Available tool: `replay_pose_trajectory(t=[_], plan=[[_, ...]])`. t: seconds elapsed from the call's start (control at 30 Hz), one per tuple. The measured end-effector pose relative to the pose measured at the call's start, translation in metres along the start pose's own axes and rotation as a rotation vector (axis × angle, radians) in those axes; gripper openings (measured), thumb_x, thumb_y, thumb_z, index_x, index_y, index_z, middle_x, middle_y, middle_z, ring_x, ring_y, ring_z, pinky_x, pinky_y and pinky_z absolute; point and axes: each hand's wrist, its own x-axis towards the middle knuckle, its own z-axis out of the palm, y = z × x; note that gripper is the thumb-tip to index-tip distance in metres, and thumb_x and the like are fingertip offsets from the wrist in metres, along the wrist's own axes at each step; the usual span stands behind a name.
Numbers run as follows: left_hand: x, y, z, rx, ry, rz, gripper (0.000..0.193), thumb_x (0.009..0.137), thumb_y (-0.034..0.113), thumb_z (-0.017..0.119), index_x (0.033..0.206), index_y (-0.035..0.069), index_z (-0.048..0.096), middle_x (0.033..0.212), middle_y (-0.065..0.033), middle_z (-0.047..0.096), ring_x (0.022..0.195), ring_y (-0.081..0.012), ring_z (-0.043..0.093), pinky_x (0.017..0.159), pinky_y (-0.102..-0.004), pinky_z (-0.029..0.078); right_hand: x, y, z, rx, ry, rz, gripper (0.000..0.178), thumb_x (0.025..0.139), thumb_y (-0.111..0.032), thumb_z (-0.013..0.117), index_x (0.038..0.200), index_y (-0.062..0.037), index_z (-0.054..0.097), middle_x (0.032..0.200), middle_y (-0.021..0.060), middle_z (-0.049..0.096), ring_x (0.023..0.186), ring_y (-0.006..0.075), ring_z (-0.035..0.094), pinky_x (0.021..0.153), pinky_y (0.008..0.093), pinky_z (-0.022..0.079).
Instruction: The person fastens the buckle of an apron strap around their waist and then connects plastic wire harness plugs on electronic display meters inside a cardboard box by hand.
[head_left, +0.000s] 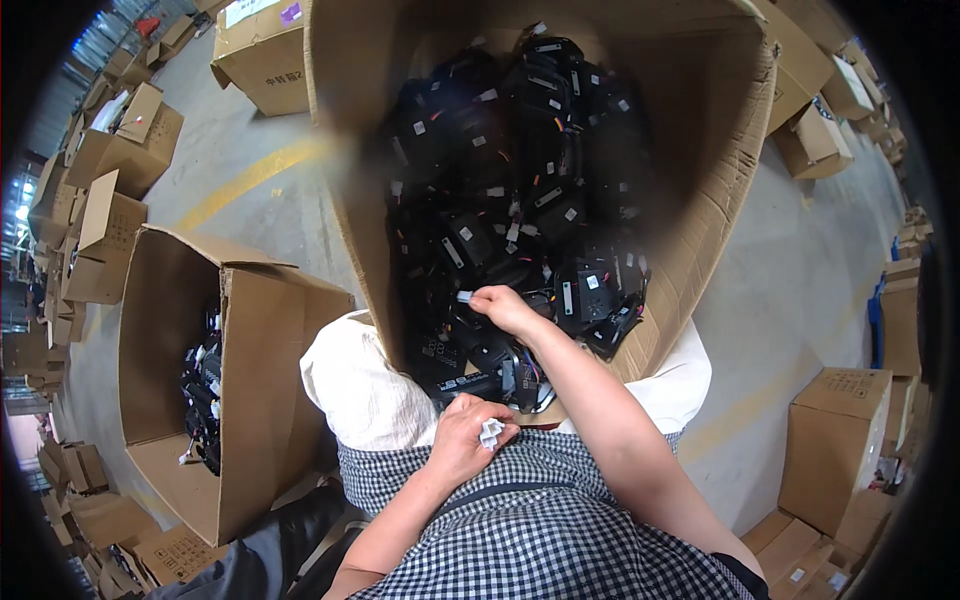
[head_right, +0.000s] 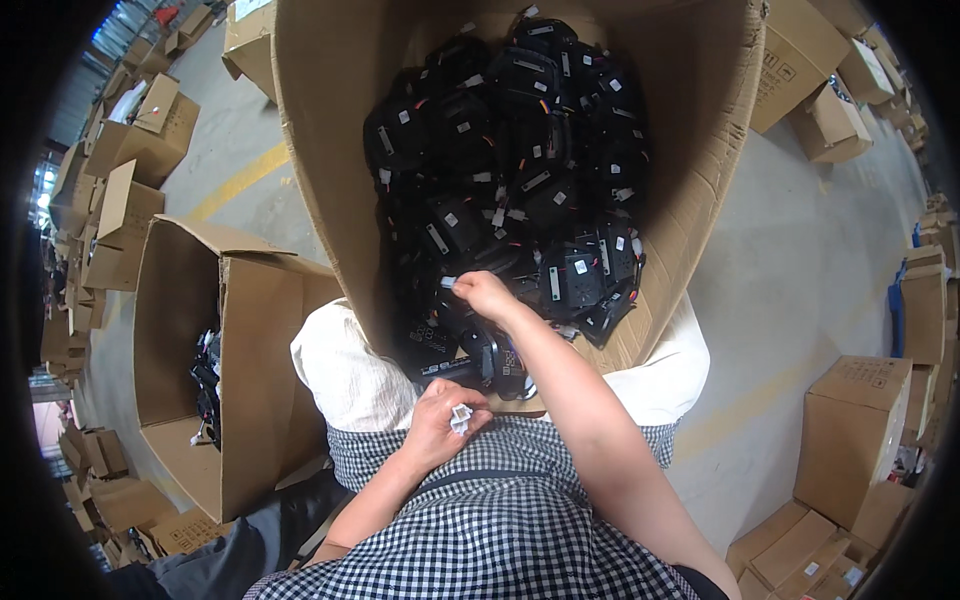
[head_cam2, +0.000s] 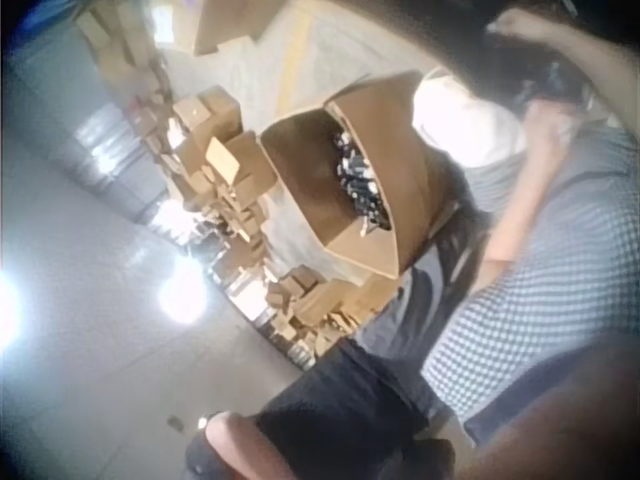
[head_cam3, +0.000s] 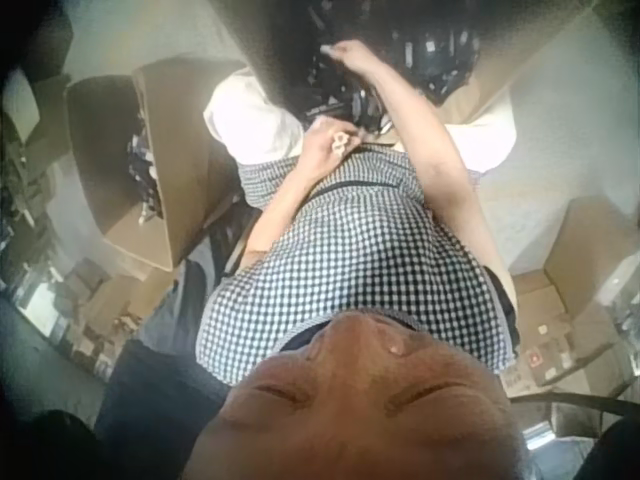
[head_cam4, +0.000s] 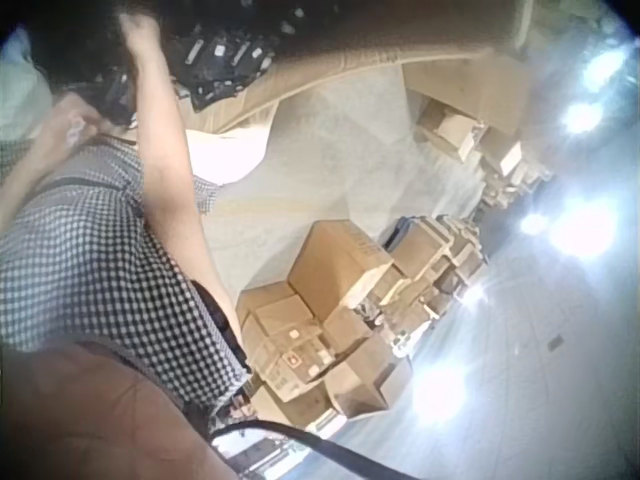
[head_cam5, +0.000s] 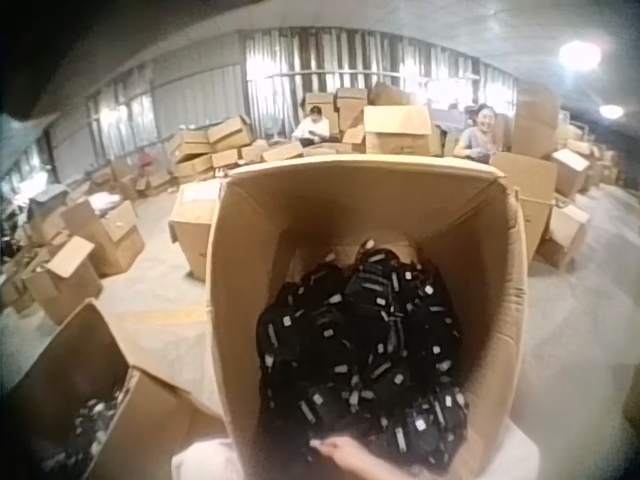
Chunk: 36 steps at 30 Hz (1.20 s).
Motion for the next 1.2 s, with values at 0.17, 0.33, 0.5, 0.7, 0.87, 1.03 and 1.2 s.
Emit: replay_pose_trajectory(t=[0.17, 0.33, 0.5, 0.7, 0.87, 1.03, 1.2], plan=[[-0.004, -0.008, 0.003, -0.157, 0.056, 0.014, 0.016, 0.078, 0.013, 0.073, 0.089, 0.006, 0.063, 0.084, -0.0077, 0.066, 0.080, -0.0261, 0.062, 0.074, -0.0366, 0.049, 0.001, -0.017, 0.033, 0.437, -0.096, 0.072, 0.024, 0.091, -0.020, 0.060, 0.100, 0.0004, 0.067, 0.090, 0.0022, 0.066, 0.088, 0.0119, 0.057, 0.083, 0.0262, 0.043], [-0.017, -0.019, 0.004, -0.305, 0.110, -0.172, 0.007, 0.087, 0.007, 0.065, 0.089, 0.002, 0.061, 0.081, -0.0064, 0.065, 0.071, -0.0122, 0.063, 0.063, -0.0250, 0.050, -0.058, -0.031, -0.005, 0.210, 0.163, -0.350, 0.015, 0.089, -0.012, 0.059, 0.092, 0.0006, 0.066, 0.086, 0.0061, 0.063, 0.079, 0.0164, 0.058, 0.073, 0.0286, 0.045], [-0.009, -0.012, 0.008, -0.400, 0.291, -0.198, 0.024, 0.090, 0.011, 0.063, 0.112, 0.001, 0.059, 0.109, -0.0126, 0.061, 0.081, -0.0150, 0.060, 0.076, -0.0289, 0.050, -0.147, -0.077, -0.043, -0.567, 0.274, -0.981, 0.012, 0.078, -0.014, 0.065, 0.081, -0.0040, 0.061, 0.095, 0.0105, 0.059, 0.085, 0.0282, 0.055, 0.075, 0.0390, 0.046], [0.004, -0.018, 0.015, -0.320, 0.117, -0.031, 0.038, 0.090, 0.015, 0.062, 0.125, 0.002, 0.054, 0.133, -0.0149, 0.048, 0.117, -0.0234, 0.052, 0.095, -0.0341, 0.044, -0.195, -0.028, -0.009, -0.811, 0.213, -0.953, 0.011, 0.073, -0.010, 0.064, 0.080, -0.0022, 0.062, 0.100, 0.0106, 0.060, 0.092, 0.0270, 0.058, 0.092, 0.0407, 0.047], [-0.002, -0.017, 0.024, -0.634, 0.126, -0.190, 0.024, 0.089, 0.010, 0.063, 0.111, 0.001, 0.060, 0.120, -0.0139, 0.059, 0.114, -0.0221, 0.055, 0.096, -0.0336, 0.043, -0.216, -0.020, -0.015, -0.544, 0.111, -0.828, 0.010, 0.085, -0.008, 0.062, 0.085, 0.0022, 0.061, 0.110, 0.0135, 0.060, 0.106, 0.0293, 0.058, 0.094, 0.0416, 0.047], [-0.004, -0.017, 0.024, -0.474, 0.151, -0.155, 0.016, 0.086, 0.003, 0.064, 0.102, 0.005, 0.062, 0.102, -0.0093, 0.067, 0.096, -0.0187, 0.063, 0.084, -0.0309, 0.049, -0.243, -0.030, -0.033, -0.160, 0.115, -0.389, 0.014, 0.090, -0.013, 0.058, 0.091, 0.0005, 0.062, 0.090, 0.0162, 0.064, 0.071, 0.0323, 0.064, 0.063, 0.0409, 0.051], [0.000, -0.012, 0.024, -0.005, 0.230, 0.069, 0.024, 0.070, 0.005, 0.072, 0.093, 0.004, 0.064, 0.089, -0.0114, 0.067, 0.079, -0.0275, 0.066, 0.066, -0.0330, 0.053, -0.248, -0.040, -0.017, -0.217, 0.088, -0.226, 0.024, 0.091, -0.028, 0.056, 0.085, -0.0062, 0.065, 0.070, 0.0152, 0.062, 0.066, 0.0338, 0.062, 0.058, 0.0419, 0.047]])
